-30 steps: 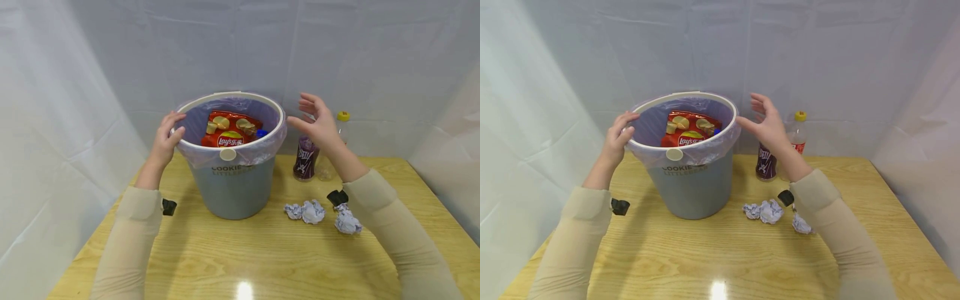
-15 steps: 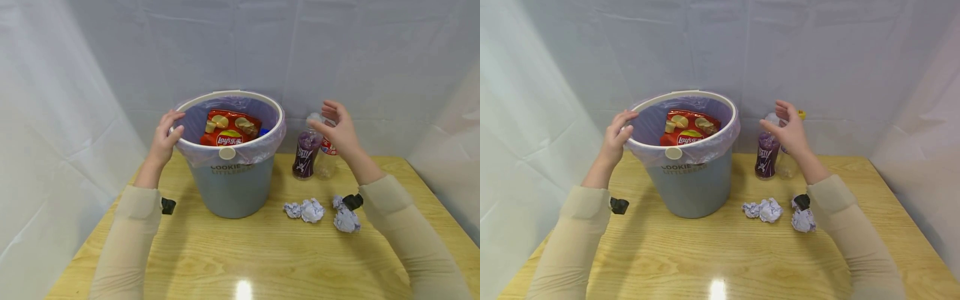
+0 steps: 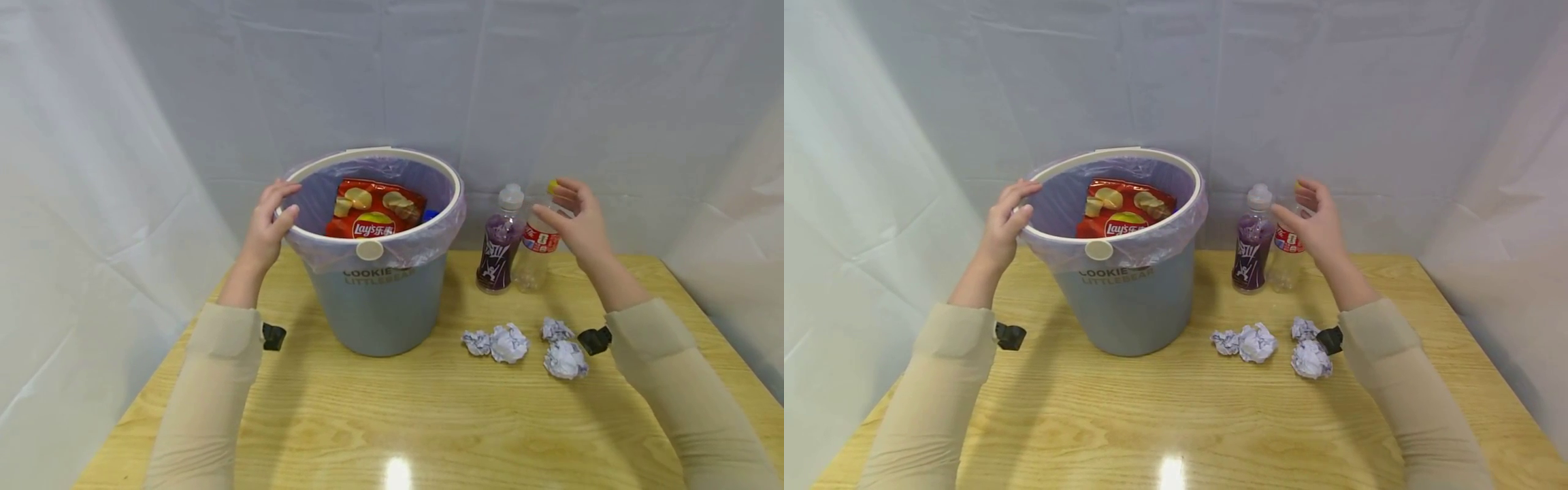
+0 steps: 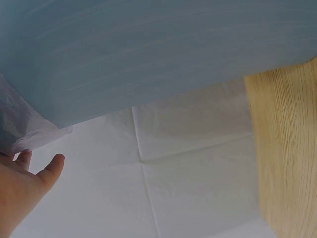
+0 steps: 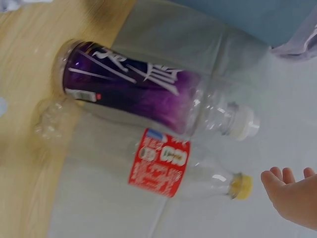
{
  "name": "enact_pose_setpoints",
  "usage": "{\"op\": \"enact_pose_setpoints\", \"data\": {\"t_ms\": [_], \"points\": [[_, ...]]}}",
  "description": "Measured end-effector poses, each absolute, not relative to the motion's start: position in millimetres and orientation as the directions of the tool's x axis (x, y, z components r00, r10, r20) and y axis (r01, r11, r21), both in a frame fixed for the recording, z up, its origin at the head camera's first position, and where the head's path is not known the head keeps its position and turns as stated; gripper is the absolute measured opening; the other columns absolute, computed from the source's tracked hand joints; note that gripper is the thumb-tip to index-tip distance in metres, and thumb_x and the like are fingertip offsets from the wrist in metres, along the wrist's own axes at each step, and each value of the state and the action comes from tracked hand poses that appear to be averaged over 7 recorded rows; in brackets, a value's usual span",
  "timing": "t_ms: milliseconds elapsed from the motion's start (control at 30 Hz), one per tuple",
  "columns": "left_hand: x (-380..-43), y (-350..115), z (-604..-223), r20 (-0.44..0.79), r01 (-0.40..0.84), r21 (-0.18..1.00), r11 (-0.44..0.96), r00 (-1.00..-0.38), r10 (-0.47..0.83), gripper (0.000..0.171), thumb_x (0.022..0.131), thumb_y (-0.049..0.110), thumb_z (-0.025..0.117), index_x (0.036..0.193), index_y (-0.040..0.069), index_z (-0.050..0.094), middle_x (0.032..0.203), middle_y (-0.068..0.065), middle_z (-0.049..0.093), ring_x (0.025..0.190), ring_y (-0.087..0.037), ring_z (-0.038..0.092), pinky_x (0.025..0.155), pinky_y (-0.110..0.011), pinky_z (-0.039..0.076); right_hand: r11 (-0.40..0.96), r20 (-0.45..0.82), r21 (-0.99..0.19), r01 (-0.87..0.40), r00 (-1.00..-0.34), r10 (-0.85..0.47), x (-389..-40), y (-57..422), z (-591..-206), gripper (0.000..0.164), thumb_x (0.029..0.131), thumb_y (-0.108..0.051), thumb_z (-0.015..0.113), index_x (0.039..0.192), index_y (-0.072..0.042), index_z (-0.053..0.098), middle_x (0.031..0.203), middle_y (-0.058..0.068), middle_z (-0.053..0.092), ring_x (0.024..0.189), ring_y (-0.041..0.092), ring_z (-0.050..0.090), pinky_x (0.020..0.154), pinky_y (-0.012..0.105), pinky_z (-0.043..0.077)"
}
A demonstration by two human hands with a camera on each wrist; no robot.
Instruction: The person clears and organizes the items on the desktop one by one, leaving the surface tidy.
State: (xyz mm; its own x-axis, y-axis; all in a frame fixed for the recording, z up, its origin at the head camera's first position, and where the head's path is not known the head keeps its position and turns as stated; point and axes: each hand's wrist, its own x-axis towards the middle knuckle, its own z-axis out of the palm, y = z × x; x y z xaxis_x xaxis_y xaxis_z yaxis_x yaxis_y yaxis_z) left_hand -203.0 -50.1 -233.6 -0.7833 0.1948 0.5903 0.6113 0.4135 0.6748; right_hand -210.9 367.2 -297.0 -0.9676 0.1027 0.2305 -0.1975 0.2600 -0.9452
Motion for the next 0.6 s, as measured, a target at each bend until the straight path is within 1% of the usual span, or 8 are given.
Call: {"op": "enact_pose_setpoints", "data": {"t_ms": [333,600], "points": [[-203.8,-51.0,-234.3,0.586,0.608,0.679,0.412,-0.786,0.195,0.047,0.079,0.013,0.043,0.109,-0.022,0.043,0.118,-0.037,0.037,0.125,-0.044,0.017,0.106,-0.036,0.011,0.300,0.183,-0.945,-0.128,-0.969,0.164,-213.4,383.9,-315.5,0.074,0.080,-0.033,0.061,0.138,-0.008,0.023,0.136,0.015,0.029,0.122,0.028,0.030,0.100,0.039,0.028],[-204.1,-51.2,-234.3,0.584,0.607,0.678,0.415,-0.788,0.196,0.047,0.078,0.013,0.043,0.109,-0.022,0.043,0.118,-0.037,0.037,0.126,-0.043,0.017,0.106,-0.036,0.011,0.318,0.155,-0.944,-0.088,-0.969,0.192,-214.9,389.3,-322.0,0.077,0.079,-0.036,0.061,0.139,-0.007,0.022,0.137,0.016,0.028,0.124,0.031,0.029,0.098,0.045,0.029]]}}
